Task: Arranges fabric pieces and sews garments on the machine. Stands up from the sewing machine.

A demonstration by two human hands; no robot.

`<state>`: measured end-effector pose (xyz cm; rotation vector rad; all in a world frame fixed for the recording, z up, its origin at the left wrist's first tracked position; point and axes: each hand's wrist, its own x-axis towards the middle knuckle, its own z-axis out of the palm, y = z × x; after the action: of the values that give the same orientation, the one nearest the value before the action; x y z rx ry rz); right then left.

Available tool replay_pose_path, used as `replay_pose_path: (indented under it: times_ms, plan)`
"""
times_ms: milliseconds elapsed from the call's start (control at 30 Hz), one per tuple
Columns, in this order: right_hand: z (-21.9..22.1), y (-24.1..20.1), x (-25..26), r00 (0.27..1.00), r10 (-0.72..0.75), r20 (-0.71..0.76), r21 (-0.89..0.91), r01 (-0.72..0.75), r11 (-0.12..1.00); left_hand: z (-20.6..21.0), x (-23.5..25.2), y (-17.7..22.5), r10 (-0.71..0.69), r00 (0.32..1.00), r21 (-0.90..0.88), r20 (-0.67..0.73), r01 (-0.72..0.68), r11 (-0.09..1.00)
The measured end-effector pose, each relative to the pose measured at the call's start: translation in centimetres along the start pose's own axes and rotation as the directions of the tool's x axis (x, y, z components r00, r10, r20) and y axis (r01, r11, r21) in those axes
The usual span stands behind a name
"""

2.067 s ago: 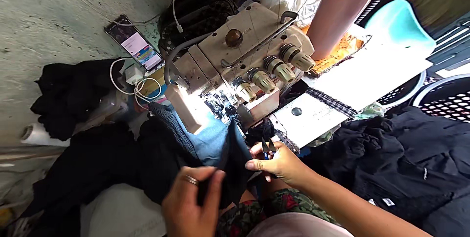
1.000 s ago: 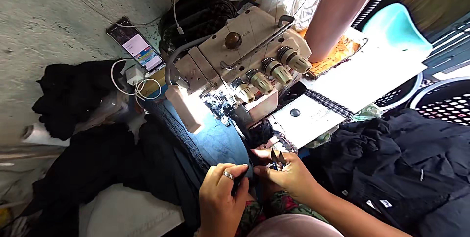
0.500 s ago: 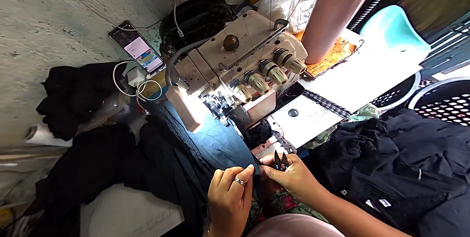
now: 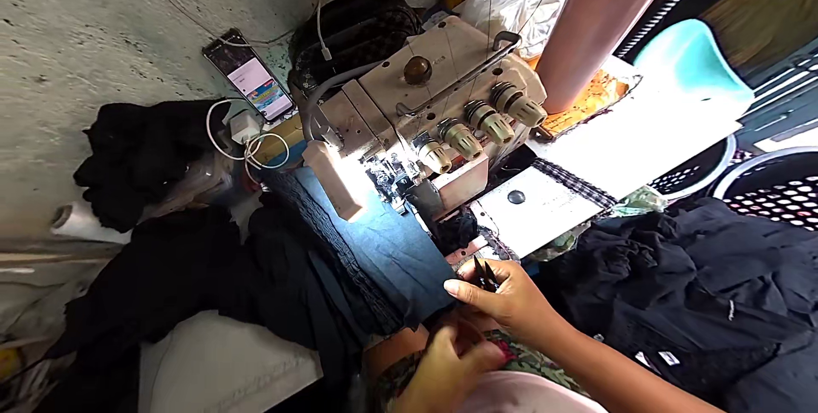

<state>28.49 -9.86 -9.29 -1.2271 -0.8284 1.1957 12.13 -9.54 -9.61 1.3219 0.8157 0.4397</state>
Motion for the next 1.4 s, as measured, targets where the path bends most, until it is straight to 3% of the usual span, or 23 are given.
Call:
replay_pose_path:
  times_ms: [67, 100, 133, 167, 200, 233, 267, 300, 367, 533, 667, 700, 767, 800, 833, 900, 1033, 1133, 1267, 1333, 1400]
  plan:
    - [0.1, 0.1, -0.1, 0.996, -0.090, -0.009, -0.052, 0.089, 0.995, -0.9, 1.0, 0.4, -0.118, 0.993, -0.451, -0.006, 0.103, 0.886]
    - [0.1, 0.1, -0.3, 0.993, -0.117, -0.013, -0.060, 0.116, 0.991, -0.9, 1.4, 1.2, -0.130, 0.983, -0.530, -0.132, 0.040, 0.847]
    - [0.1, 0.0, -0.4, 0.992, -0.124, -0.017, -0.046, 0.123, 0.991, -0.4, 1.7, 2.1, -0.084, 0.940, -0.481, -0.331, -0.092, 0.872]
    - [0.2, -0.2, -0.5, 0.992, -0.121, -0.021, -0.020, 0.120, 0.993, 0.0, 1.9, 2.5, 0.074, 0.861, -0.263, -0.504, -0.234, 0.936]
    - [0.2, -0.3, -0.5, 0.992, -0.122, -0.025, -0.005, 0.122, 0.993, 0.0, 2.1, 2.3, 0.316, 0.757, 0.094, -0.572, -0.322, 0.942]
    - [0.3, -0.4, -0.4, 0.991, -0.129, -0.031, -0.002, 0.129, 0.992, -0.3, 2.4, 2.1, 0.512, 0.657, 0.415, -0.553, -0.316, 0.853]
    - [0.4, -0.4, -0.2, 0.989, -0.141, -0.034, -0.010, 0.141, 0.990, -0.8, 2.7, 2.1, 0.634, 0.594, 0.626, -0.496, -0.261, 0.734]
    - [0.5, -0.4, 0.2, 0.988, -0.150, -0.036, -0.023, 0.149, 0.989, -1.3, 3.0, 2.4, 0.690, 0.573, 0.746, -0.442, -0.193, 0.637]
    - [0.7, -0.8, 1.4, 0.987, -0.154, -0.039, -0.037, 0.152, 0.988, -1.9, 3.3, 3.5, 0.686, 0.616, 0.836, -0.387, -0.080, 0.543]
    - [1.8, -1.6, 5.6, 0.986, -0.155, -0.059, -0.095, 0.149, 0.984, -3.5, 4.6, 6.9, 0.439, 0.788, 0.825, -0.430, 0.146, 0.546]
    - [2.7, -1.7, 8.1, 0.975, -0.166, -0.145, -0.138, 0.146, 0.980, -5.4, 6.7, 7.7, 0.475, 0.817, 0.893, -0.327, 0.102, 0.438]
    - [2.8, -1.7, 8.3, 0.972, -0.175, -0.155, -0.145, 0.153, 0.978, -5.8, 7.1, 8.4, 0.419, 0.856, 0.906, -0.305, 0.124, 0.405]
    - [2.9, -1.2, 8.2, 0.958, -0.221, -0.183, -0.160, 0.193, 0.968, -6.4, 8.2, 10.7, 0.158, 0.940, 0.908, -0.302, 0.234, 0.347]
    - [2.9, -0.7, 8.0, 0.944, -0.268, -0.191, -0.167, 0.238, 0.957, -6.8, 8.9, 11.5, 0.037, 0.942, 0.888, -0.334, 0.301, 0.347]
    - [2.8, 0.2, 7.6, 0.925, -0.329, -0.188, -0.181, 0.296, 0.938, -7.5, 9.5, 11.5, 0.015, 0.935, 0.881, -0.353, 0.327, 0.342]
    - [1.9, 2.7, 6.6, 0.878, -0.456, -0.148, -0.298, 0.400, 0.867, -8.5, 10.1, 10.7, 0.066, 0.918, 0.856, -0.391, 0.337, 0.393]
    - [-0.3, 6.4, 4.1, 0.806, -0.591, 0.046, -0.678, 0.460, 0.573, -8.8, 9.8, 9.5, 0.137, 0.884, 0.810, -0.446, 0.334, 0.482]
    - [-0.3, 4.5, 3.0, 0.867, -0.492, 0.084, -0.693, 0.406, 0.597, -8.3, 8.8, 10.4, 0.099, 0.839, 0.687, -0.534, 0.363, 0.629]
    - [0.2, -1.0, 2.8, 0.905, -0.397, 0.153, -0.696, 0.384, 0.607, -7.7, 6.6, 10.8, 0.019, 0.793, 0.600, -0.609, 0.444, 0.665]
    - [0.9, -3.2, 3.4, 0.860, -0.464, 0.214, -0.740, 0.453, 0.497, -7.7, 6.0, 9.7, 0.141, 0.743, 0.593, -0.654, 0.389, 0.705]
    - [2.3, -4.4, 4.3, 0.767, -0.596, 0.238, -0.819, 0.488, 0.301, -7.6, 5.6, 8.5, 0.300, 0.688, 0.611, -0.661, 0.261, 0.747]
